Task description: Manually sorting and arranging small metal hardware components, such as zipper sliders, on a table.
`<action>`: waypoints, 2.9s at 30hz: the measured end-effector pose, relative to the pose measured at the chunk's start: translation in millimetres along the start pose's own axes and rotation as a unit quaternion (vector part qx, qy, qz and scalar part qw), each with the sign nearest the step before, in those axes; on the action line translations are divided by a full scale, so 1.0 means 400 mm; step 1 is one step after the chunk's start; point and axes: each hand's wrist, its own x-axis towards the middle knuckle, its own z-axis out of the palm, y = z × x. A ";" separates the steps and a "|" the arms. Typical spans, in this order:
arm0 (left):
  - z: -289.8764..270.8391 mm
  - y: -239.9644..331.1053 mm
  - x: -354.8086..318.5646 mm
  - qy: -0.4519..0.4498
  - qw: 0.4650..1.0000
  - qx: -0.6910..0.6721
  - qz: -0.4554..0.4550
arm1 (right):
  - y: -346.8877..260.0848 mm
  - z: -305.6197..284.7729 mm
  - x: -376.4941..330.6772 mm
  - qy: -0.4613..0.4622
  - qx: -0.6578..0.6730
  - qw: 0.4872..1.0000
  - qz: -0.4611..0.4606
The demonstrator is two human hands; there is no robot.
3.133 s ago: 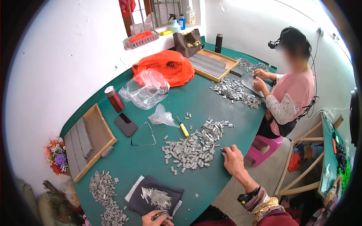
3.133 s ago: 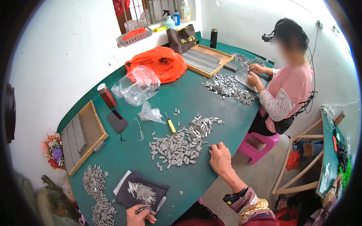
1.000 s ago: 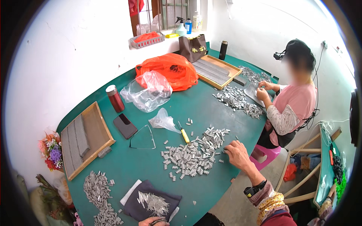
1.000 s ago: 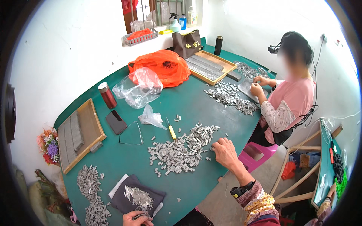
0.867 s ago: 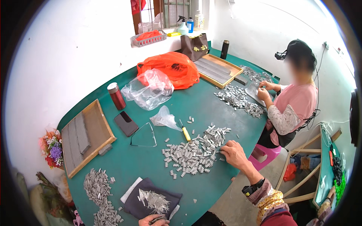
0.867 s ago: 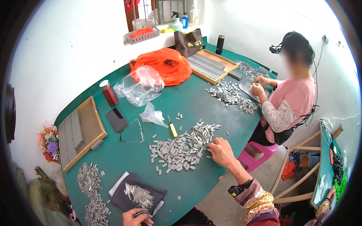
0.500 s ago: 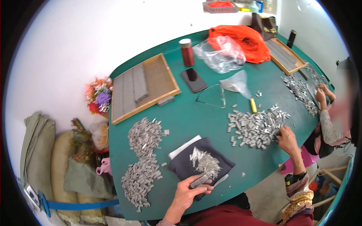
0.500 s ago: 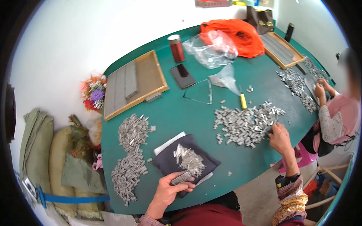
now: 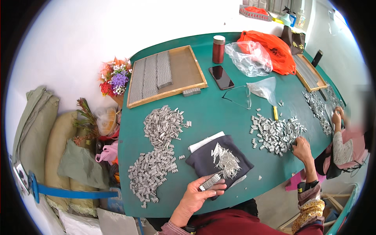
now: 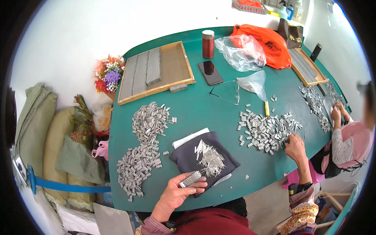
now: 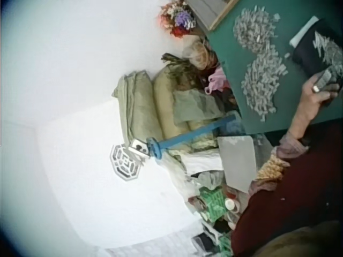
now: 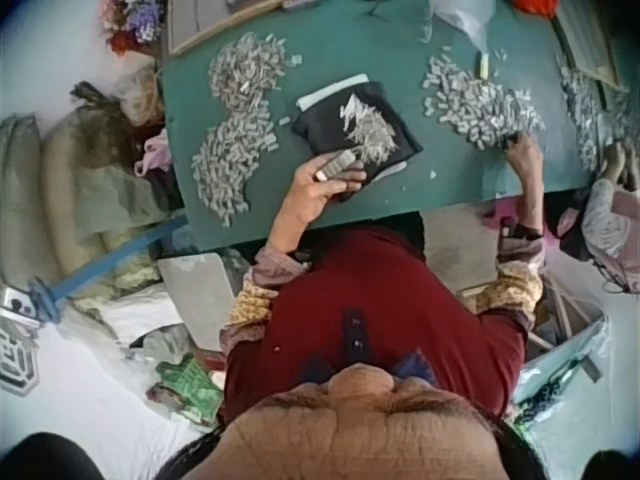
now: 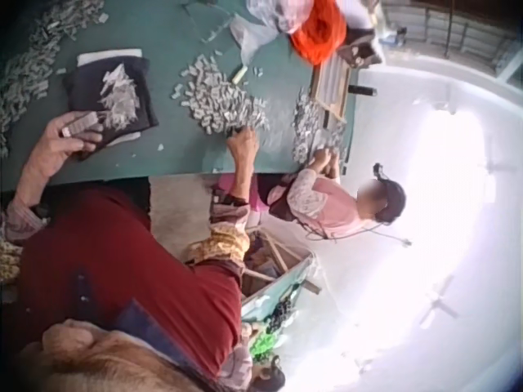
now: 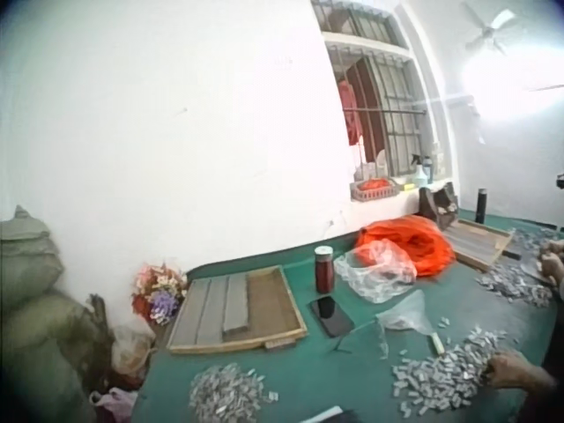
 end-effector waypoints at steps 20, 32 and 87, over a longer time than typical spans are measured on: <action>-0.045 -0.025 -0.022 0.053 0.998 0.002 0.044 | -0.052 0.035 -0.031 0.058 0.031 0.998 0.014; -0.039 -0.037 -0.002 0.074 0.997 0.007 0.029 | -0.034 0.013 -0.025 0.025 0.050 0.997 0.061; -0.054 -0.043 -0.084 0.143 0.972 0.112 0.148 | -0.746 0.028 -0.271 0.042 0.343 0.867 -0.358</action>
